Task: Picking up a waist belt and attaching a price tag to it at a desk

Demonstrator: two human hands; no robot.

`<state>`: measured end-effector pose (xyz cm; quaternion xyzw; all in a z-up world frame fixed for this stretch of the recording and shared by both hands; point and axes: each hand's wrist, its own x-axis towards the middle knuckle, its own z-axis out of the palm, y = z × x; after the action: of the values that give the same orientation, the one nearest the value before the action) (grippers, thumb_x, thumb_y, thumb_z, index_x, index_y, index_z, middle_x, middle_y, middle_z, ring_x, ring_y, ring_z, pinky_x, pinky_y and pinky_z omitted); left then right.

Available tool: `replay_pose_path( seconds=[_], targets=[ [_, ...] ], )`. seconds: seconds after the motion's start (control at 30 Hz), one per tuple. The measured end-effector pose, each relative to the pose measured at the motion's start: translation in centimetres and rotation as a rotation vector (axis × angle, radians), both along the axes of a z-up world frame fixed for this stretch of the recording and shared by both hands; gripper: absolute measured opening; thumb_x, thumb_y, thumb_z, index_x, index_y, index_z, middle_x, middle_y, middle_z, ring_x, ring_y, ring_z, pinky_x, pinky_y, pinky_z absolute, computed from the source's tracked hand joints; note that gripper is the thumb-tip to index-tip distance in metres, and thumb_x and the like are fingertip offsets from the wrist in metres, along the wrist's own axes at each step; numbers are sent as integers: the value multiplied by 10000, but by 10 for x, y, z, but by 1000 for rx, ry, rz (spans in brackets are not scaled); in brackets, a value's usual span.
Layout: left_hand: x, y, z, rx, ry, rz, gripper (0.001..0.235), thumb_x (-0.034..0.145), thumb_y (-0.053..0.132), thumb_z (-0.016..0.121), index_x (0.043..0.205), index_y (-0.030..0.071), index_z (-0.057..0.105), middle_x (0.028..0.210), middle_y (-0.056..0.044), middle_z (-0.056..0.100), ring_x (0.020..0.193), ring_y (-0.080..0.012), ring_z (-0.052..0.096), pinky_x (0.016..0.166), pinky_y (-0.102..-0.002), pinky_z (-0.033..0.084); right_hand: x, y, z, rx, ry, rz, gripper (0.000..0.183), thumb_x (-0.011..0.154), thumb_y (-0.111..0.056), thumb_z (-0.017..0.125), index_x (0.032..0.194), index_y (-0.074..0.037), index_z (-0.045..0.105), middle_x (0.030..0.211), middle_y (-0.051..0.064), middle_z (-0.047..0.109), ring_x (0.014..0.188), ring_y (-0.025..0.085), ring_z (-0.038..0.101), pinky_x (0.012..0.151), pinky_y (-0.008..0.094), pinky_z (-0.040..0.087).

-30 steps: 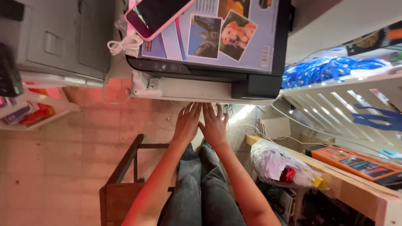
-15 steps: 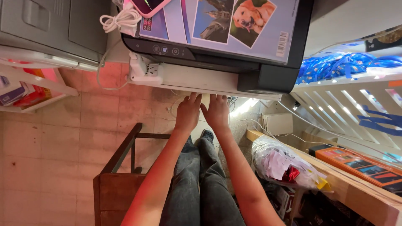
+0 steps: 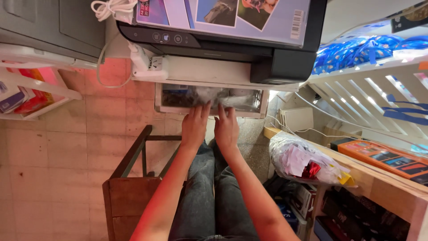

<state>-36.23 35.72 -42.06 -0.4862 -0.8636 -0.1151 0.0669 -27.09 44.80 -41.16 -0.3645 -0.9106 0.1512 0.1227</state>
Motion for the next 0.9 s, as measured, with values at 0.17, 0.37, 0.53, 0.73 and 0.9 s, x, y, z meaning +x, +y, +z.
replay_pose_path(
  seconds=[0.17, 0.37, 0.53, 0.73, 0.9],
  targets=[
    [3, -7, -16, 49, 6, -38, 371, 773, 116, 755, 1128, 178, 666, 1090, -10, 599, 1006, -184, 608, 723, -295, 544, 16, 3, -21, 101, -19, -62, 160, 821, -289, 761, 964, -277, 690, 963, -76, 524, 722, 223, 695, 569, 352, 584],
    [-13, 2, 14, 241, -351, 15, 253, 815, 270, 769, 1027, 194, 654, 1045, 7, 571, 1040, -234, 576, 845, -418, 499, 24, 11, -35, 74, -44, -11, 230, 727, -314, 826, 910, -272, 692, 917, -75, 517, 681, 235, 686, 542, 378, 584],
    [-25, 17, 19, 316, -488, 468, 519, 879, 199, 777, 1310, 70, 518, 1191, -151, 538, 1122, -331, 600, 911, -444, 568, 17, 13, -18, -78, 21, 53, 330, 678, -166, 833, 988, -204, 727, 947, -12, 570, 835, 294, 679, 644, 428, 588],
    [-34, 28, -18, 298, -521, 443, 202, 815, 236, 808, 915, 114, 683, 780, -59, 643, 793, -327, 692, 673, -485, 572, 7, 23, -16, -214, 200, 30, 442, 760, -146, 777, 1195, -164, 705, 1081, 47, 637, 992, 328, 648, 848, 421, 549],
    [-31, 23, 4, 448, -711, 265, 122, 785, 60, 684, 868, 37, 598, 1032, -161, 627, 959, -438, 662, 856, -501, 559, -10, 50, -10, -36, 251, 169, 914, 551, -180, 932, 1388, -43, 589, 1266, 224, 574, 1151, 438, 586, 988, 507, 508]
  ],
)
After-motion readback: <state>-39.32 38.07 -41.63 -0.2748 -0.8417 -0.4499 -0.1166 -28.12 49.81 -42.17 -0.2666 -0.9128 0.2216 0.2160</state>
